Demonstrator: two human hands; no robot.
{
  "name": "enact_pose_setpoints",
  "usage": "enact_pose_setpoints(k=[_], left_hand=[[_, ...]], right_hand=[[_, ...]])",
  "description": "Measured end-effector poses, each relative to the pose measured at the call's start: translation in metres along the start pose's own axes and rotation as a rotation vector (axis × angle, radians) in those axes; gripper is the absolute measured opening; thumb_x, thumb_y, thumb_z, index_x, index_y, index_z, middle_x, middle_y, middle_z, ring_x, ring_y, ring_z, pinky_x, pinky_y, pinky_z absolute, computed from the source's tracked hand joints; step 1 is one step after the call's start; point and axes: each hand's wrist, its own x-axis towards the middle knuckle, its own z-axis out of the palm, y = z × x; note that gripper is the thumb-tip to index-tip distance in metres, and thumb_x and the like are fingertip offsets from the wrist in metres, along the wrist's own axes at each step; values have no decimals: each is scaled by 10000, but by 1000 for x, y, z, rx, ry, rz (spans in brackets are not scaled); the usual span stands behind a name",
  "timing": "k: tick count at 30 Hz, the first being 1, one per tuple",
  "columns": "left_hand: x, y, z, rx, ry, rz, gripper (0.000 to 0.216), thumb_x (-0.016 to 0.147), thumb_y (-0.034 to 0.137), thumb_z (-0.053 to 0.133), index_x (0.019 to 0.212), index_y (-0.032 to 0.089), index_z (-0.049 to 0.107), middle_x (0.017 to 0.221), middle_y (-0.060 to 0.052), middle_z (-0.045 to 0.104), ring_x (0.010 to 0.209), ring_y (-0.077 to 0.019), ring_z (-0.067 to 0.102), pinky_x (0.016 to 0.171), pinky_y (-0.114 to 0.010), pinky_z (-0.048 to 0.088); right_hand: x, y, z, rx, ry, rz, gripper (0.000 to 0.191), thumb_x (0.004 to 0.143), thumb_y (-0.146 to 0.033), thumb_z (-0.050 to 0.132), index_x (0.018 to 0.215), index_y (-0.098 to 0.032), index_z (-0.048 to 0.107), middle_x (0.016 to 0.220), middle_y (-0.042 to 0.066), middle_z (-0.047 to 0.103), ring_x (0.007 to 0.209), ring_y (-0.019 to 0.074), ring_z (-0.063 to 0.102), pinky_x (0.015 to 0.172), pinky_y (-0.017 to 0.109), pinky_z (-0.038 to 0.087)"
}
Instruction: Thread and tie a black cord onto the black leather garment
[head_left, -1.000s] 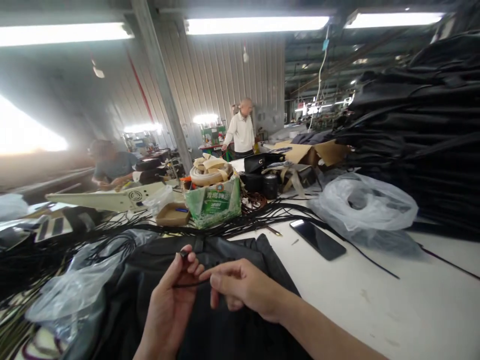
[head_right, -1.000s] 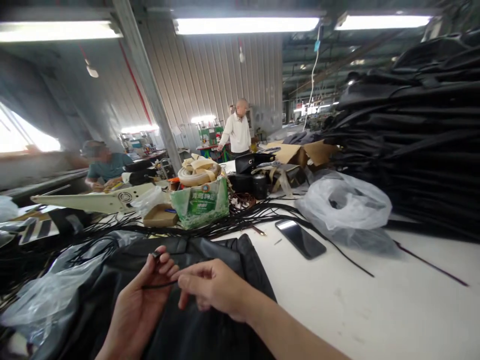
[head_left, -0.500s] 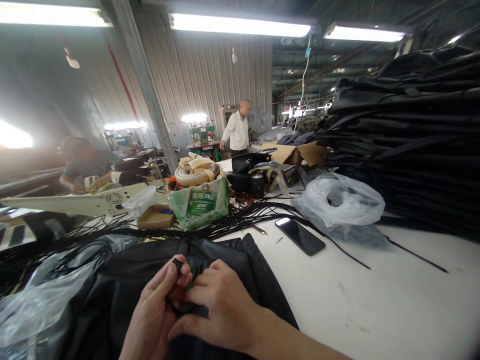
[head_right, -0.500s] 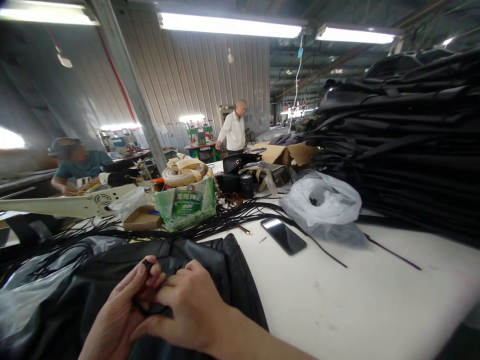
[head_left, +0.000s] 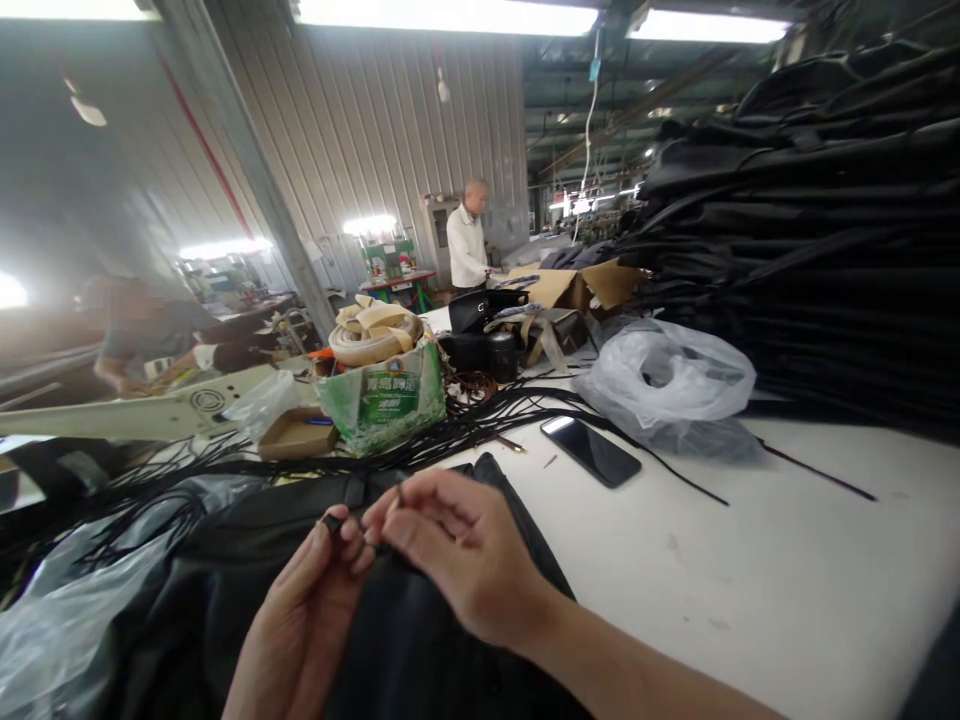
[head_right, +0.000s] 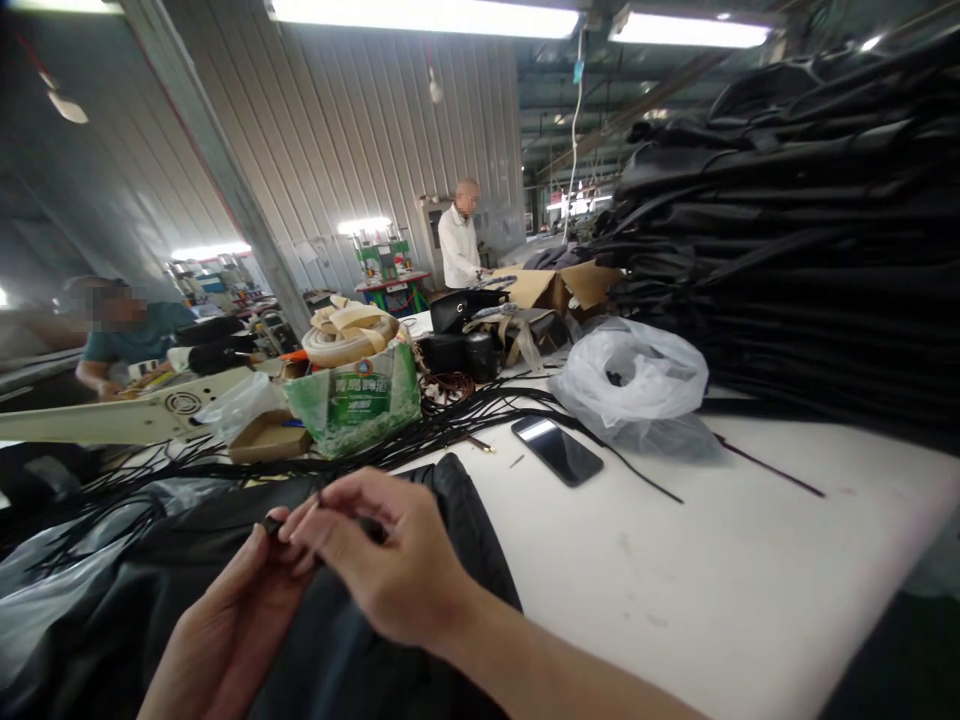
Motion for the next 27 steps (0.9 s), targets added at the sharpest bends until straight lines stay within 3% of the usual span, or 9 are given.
enact_pose_setpoints(k=[3, 6, 11, 15, 18, 22, 24, 27], left_hand=[[4, -2, 0, -43, -76, 62, 365, 778, 322, 1060, 1010, 139, 845, 985, -55, 663, 824, -147, 605, 667, -236, 638], [0, -3, 3, 20, -90, 32, 407, 740, 324, 1084, 1008, 115, 859, 913, -45, 621, 801, -142, 576, 693, -247, 649], [-9, -1, 9, 117, 29, -27, 629, 556, 392, 1177, 1029, 99, 886, 881, -49, 653, 841, -161, 645, 795, -265, 705], [-13, 0, 14, 183, 69, -13, 695, 409, 424, 1210, 932, 105, 883, 983, -91, 743, 833, -148, 659, 782, -220, 690], [-14, 0, 17, 234, 85, 25, 744, 371, 489, 1209, 915, 97, 887, 1003, -109, 761, 820, -145, 651, 748, -194, 674], [-14, 1, 18, 252, 134, 56, 802, 292, 523, 1207, 891, 96, 885, 980, -114, 758, 827, -158, 650, 729, -190, 669], [-15, 2, 20, 255, 150, 82, 803, 264, 524, 1204, 864, 100, 880, 954, -105, 744, 812, -153, 628, 699, -179, 656], [-15, 3, 23, 265, 109, 134, 723, 343, 542, 1194, 822, 113, 864, 909, -77, 703, 777, -134, 569, 639, -166, 623]], right_hand=[[14, -27, -15, 300, 134, 68, 379, 1028, -510, 919, 1039, -199, 702, 948, 32, 811, 631, 134, 724, 618, 225, 578], [21, -30, -26, 286, 184, 48, 386, 973, -465, 987, 1019, -187, 723, 852, 14, 775, 504, 89, 588, 484, 190, 440], [20, -17, -25, 135, 251, 67, 406, 862, -464, 1074, 960, -159, 826, 880, 64, 802, 730, 148, 706, 687, 245, 585], [25, -17, -34, 138, 351, 32, 395, 888, -492, 1042, 1109, -200, 892, 949, 73, 838, 863, 189, 751, 817, 307, 619], [31, -27, -49, 90, 438, -78, 386, 929, -502, 999, 1181, -228, 896, 1026, 75, 845, 885, 173, 712, 726, 265, 551], [35, -46, -63, 96, 437, -120, 348, 953, -479, 952, 1181, -232, 861, 1023, 53, 819, 661, 109, 484, 561, 234, 413], [35, -53, -65, 113, 432, -133, 321, 950, -460, 947, 1155, -246, 821, 1066, 41, 813, 671, 111, 494, 586, 240, 457], [35, -54, -66, 90, 431, -186, 296, 936, -433, 957, 1111, -261, 791, 1154, 35, 801, 823, 140, 630, 743, 279, 573]])
